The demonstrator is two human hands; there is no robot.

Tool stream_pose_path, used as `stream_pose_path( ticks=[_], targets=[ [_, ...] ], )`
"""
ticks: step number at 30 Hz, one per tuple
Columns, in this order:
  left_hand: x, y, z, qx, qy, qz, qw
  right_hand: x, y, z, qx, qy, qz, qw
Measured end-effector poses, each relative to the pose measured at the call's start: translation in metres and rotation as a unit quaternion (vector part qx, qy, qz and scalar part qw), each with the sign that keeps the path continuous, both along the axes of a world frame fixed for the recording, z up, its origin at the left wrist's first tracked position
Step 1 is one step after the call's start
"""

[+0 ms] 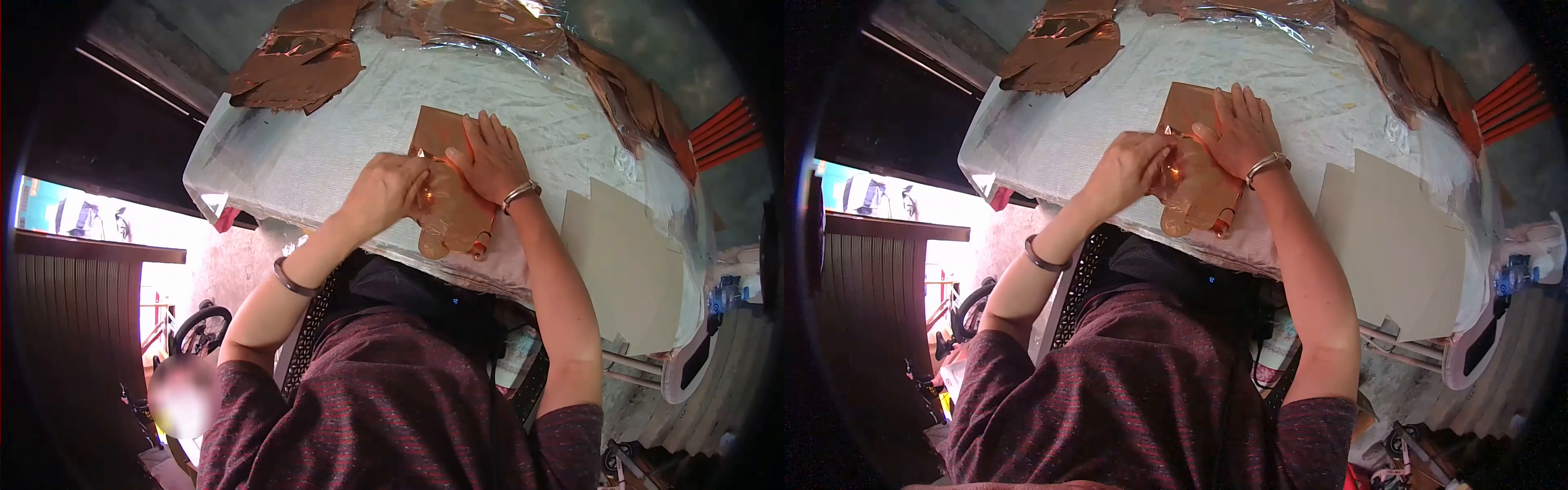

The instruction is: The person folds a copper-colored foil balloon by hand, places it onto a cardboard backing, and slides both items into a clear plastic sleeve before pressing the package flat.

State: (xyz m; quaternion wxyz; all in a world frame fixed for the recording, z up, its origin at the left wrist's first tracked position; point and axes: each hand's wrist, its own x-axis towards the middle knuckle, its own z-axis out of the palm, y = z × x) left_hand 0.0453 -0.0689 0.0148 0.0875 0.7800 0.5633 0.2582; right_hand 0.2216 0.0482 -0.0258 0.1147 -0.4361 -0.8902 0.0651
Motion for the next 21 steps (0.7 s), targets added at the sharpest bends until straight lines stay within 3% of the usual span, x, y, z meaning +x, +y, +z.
stream_pose_path(
  ticks=[1,7,13,21],
  targets=[
    [-0.005,0.007,-0.005,0.046,-0.028,-0.017,0.998,0.0,0.0,0.0,-0.004,0.001,0.0,1.0],
    [-0.026,0.027,-0.007,0.013,-0.028,-0.124,0.992,0.0,0.0,-0.001,0.002,-0.003,0.002,1.0],
    [-0.031,0.029,-0.009,0.078,-0.034,-0.147,0.985,0.0,-0.002,0.001,0.015,-0.004,0.0,1.0],
    [-0.03,0.036,0.006,0.018,-0.053,-0.13,0.99,0.0,-0.004,0.005,0.007,0.0,0.001,1.0]
  ],
)
